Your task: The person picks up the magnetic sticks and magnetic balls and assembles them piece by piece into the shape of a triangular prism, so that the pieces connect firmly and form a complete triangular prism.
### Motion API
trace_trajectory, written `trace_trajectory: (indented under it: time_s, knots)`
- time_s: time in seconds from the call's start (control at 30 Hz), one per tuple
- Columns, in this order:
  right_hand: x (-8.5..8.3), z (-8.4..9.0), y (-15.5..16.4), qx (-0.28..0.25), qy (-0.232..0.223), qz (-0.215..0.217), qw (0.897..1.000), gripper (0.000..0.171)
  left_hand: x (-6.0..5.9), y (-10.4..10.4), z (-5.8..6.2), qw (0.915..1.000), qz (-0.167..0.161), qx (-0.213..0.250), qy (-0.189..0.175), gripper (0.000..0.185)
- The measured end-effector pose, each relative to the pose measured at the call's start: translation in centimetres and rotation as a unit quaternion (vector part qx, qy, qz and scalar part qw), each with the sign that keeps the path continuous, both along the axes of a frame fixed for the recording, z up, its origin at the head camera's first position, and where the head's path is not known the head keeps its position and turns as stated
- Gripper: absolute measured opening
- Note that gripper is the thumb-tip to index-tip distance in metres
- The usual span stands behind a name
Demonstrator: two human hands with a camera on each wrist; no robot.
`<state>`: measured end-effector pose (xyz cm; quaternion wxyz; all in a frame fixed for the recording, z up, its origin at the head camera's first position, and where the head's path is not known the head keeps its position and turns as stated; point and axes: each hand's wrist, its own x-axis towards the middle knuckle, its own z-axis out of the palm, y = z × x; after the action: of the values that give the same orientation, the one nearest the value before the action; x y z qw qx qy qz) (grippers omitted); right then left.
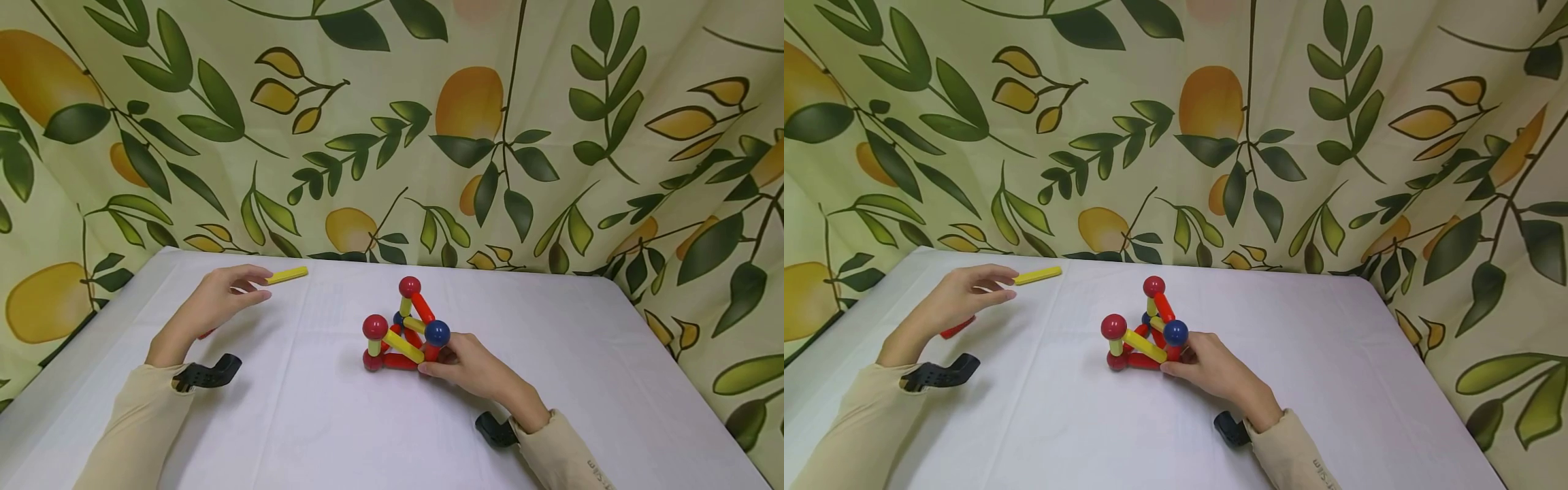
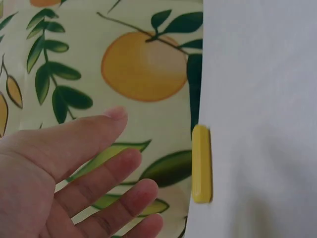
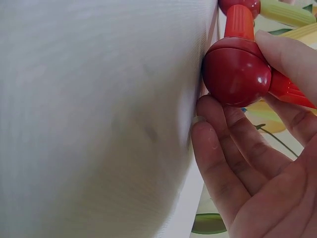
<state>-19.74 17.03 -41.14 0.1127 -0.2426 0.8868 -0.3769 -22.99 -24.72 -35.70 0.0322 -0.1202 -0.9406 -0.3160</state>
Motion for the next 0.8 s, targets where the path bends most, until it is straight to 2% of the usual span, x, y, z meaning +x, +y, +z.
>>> trace_trajectory:
  time_s: [0.53, 0.8]
  knots:
    - [0.1, 0.0, 0.0, 0.002, -0.008, -0.009, 1.000, 0.025, -0.4, -3.4, -0.8, 0.9988, 0.025, -0.036, -0.022, 0.042]
    - [0.0, 0.0, 0.0, -0.002, -0.002, -0.002, 1.000, 0.024, -0.5, -5.1, -1.8, 0.9971, 0.035, -0.041, -0.054, 0.043]
